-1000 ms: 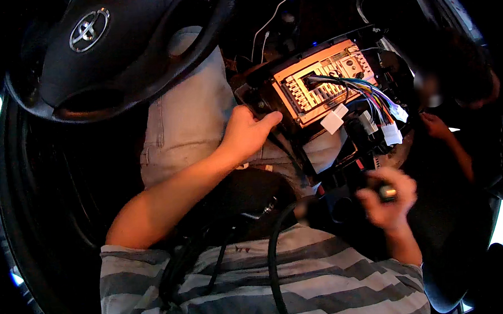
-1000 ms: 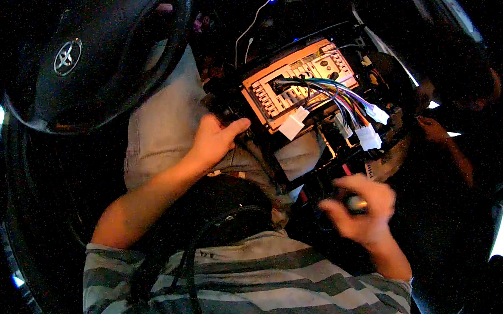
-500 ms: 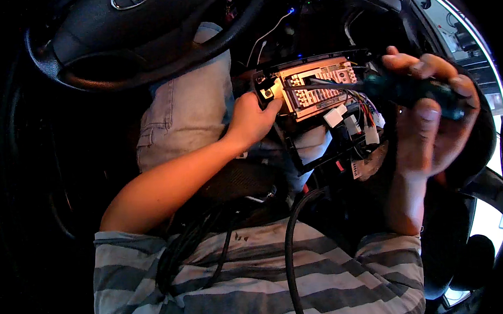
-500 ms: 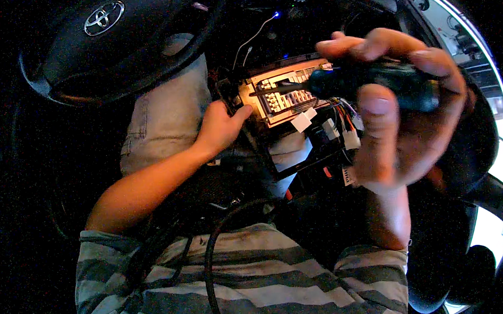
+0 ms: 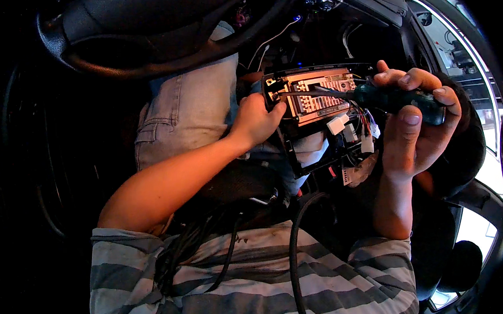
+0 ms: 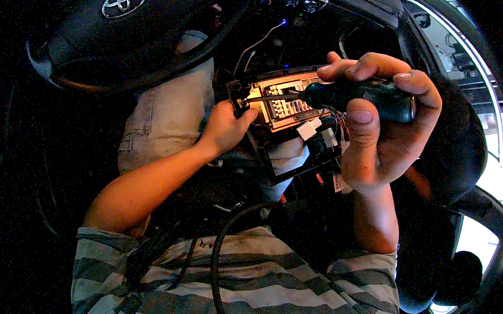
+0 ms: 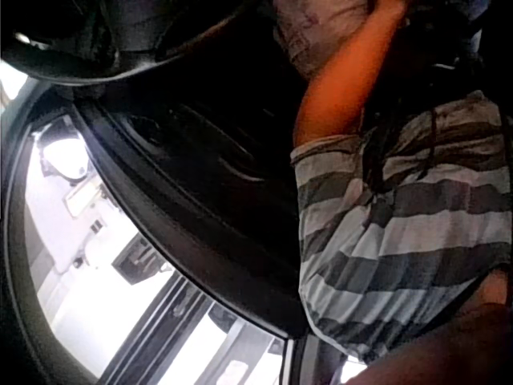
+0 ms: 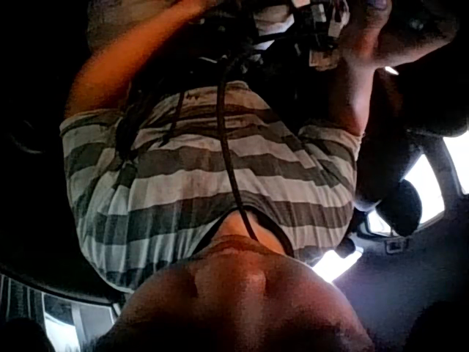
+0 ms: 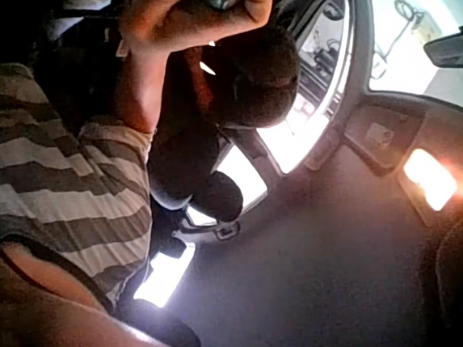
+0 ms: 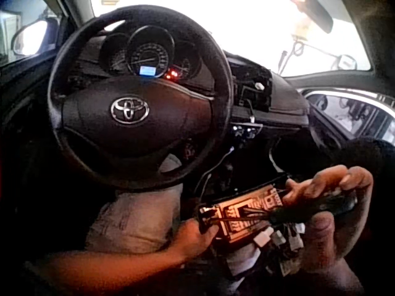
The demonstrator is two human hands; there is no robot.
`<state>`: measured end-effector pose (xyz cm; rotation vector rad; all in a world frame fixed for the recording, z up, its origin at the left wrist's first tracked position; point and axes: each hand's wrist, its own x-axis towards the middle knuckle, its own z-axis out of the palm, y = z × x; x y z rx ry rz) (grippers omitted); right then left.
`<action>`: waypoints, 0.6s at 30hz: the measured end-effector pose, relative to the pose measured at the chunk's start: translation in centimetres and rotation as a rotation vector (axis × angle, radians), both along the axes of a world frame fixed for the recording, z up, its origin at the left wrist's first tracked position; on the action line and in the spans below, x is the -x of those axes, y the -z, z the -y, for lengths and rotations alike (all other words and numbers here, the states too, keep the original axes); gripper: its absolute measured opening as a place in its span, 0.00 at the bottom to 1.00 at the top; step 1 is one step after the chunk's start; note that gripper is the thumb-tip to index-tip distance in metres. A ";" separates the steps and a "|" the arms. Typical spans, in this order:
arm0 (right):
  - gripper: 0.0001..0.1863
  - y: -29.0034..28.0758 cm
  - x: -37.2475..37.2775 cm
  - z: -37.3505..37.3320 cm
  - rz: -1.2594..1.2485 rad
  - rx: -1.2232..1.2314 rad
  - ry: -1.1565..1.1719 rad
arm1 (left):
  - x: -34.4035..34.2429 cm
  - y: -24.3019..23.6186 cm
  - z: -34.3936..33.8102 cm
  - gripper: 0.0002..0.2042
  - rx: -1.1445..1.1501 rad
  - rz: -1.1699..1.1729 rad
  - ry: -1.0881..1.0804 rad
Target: The person assembles and installs a car head unit and dashboard trim. They connect wiring harnesses to the back of the electronic unit, use a screwdriver to secure components, and fit silver trim pieces onto the black plastic housing while seated inside the vehicle.
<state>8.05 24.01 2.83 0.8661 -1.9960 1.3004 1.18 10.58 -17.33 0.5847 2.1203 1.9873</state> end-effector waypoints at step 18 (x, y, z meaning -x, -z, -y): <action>0.23 0.0 0.5 -0.9 0.004 0.010 -0.032 | -0.1 0.1 -0.1 0.11 -0.020 -0.056 -0.022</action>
